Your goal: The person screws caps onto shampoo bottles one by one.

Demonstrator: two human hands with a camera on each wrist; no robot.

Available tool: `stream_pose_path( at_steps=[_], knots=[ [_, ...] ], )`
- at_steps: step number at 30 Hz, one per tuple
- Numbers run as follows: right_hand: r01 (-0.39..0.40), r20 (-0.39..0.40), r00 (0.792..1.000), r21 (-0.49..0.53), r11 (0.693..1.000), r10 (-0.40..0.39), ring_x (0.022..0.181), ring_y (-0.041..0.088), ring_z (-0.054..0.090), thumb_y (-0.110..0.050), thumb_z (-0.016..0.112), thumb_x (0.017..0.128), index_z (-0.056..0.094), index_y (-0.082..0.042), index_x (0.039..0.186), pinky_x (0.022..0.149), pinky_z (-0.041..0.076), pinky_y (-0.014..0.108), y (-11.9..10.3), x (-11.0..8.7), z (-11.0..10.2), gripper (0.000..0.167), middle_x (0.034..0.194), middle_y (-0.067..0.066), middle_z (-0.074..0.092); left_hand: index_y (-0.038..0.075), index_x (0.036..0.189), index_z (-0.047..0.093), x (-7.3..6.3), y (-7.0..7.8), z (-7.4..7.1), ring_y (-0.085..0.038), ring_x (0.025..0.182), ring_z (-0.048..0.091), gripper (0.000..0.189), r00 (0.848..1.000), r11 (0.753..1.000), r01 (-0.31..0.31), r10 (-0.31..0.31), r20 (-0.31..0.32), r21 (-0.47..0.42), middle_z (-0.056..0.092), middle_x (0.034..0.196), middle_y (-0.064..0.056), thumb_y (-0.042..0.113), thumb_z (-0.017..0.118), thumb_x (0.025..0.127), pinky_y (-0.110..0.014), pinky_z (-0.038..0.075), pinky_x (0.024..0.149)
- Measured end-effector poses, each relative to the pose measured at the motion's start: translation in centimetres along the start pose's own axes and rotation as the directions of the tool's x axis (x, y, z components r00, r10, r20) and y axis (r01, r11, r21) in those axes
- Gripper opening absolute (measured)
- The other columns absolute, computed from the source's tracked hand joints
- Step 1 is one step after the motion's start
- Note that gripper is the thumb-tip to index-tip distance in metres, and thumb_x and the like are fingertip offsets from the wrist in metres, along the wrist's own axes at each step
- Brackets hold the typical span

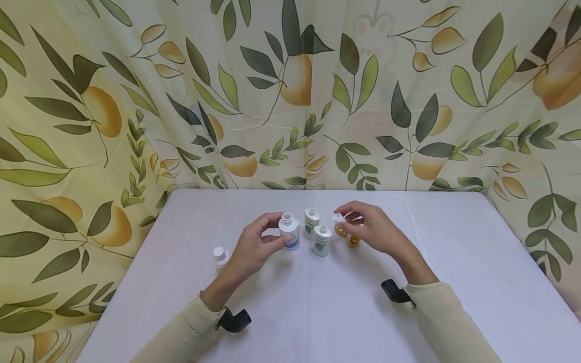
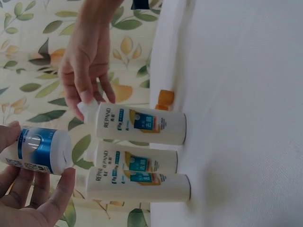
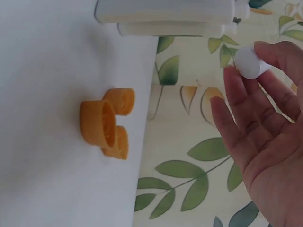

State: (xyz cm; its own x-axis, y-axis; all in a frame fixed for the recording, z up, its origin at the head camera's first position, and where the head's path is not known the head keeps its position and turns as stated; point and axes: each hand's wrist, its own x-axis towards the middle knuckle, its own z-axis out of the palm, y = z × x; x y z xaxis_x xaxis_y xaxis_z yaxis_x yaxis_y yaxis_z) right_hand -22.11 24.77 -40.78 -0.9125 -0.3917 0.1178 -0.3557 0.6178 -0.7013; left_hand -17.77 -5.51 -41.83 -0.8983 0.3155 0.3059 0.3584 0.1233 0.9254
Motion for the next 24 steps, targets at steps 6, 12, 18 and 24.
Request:
stream_pose_path(
  at_steps=[6, 12, 18, 24],
  knots=[
    [0.043, -0.014, 0.999, 0.019, 0.999, -0.042, 0.108, 0.030, 0.069, -0.015, 0.072, 0.096, 0.066, -0.011, 0.124, 0.089, 0.061, 0.040, -1.0, 0.2, -0.2, 0.029, 0.125, 0.011, 0.066, 0.006, 0.134, 0.059, 0.0, 0.0, -0.4, -0.021, 0.115, 0.061, 0.050, 1.000, 1.000, 0.000, 0.000, -0.010, 0.003, 0.063, 0.126, -0.006, 0.006, 0.079, 0.088, -0.031, 0.060, 0.088],
    [0.087, -0.048, 0.995, 0.027, 0.996, -0.085, 0.103, 0.024, 0.068, -0.010, 0.072, 0.094, 0.068, -0.013, 0.123, 0.086, 0.058, 0.022, -1.7, 0.5, -0.2, 0.029, 0.122, 0.005, 0.065, 0.007, 0.134, 0.059, 0.0, 0.0, -0.8, -0.024, 0.116, 0.061, 0.049, 1.000, 1.000, 0.017, -0.016, -0.018, 0.015, 0.063, 0.126, -0.008, 0.007, 0.079, 0.088, -0.029, 0.060, 0.089],
    [0.104, -0.082, 0.992, 0.058, 0.993, -0.099, 0.102, 0.023, 0.068, -0.013, 0.073, 0.094, 0.068, -0.011, 0.125, 0.087, 0.056, 0.015, -2.6, 0.6, 0.0, 0.031, 0.120, 0.006, 0.067, 0.007, 0.134, 0.059, 0.0, -0.1, -1.0, -0.022, 0.116, 0.061, 0.049, 0.999, 0.999, 0.030, -0.029, -0.026, 0.029, 0.063, 0.127, -0.006, 0.008, 0.079, 0.089, -0.025, 0.059, 0.088],
    [0.111, -0.114, 0.988, 0.094, 0.989, -0.100, 0.105, 0.023, 0.067, -0.012, 0.075, 0.093, 0.066, -0.007, 0.124, 0.087, 0.055, 0.014, -3.6, 0.9, 0.1, 0.032, 0.122, 0.008, 0.067, 0.008, 0.134, 0.060, 0.0, -0.1, -1.1, -0.023, 0.115, 0.061, 0.050, 0.998, 0.998, 0.050, -0.049, -0.036, 0.033, 0.063, 0.125, -0.007, 0.009, 0.080, 0.088, -0.025, 0.059, 0.087]
  ],
)
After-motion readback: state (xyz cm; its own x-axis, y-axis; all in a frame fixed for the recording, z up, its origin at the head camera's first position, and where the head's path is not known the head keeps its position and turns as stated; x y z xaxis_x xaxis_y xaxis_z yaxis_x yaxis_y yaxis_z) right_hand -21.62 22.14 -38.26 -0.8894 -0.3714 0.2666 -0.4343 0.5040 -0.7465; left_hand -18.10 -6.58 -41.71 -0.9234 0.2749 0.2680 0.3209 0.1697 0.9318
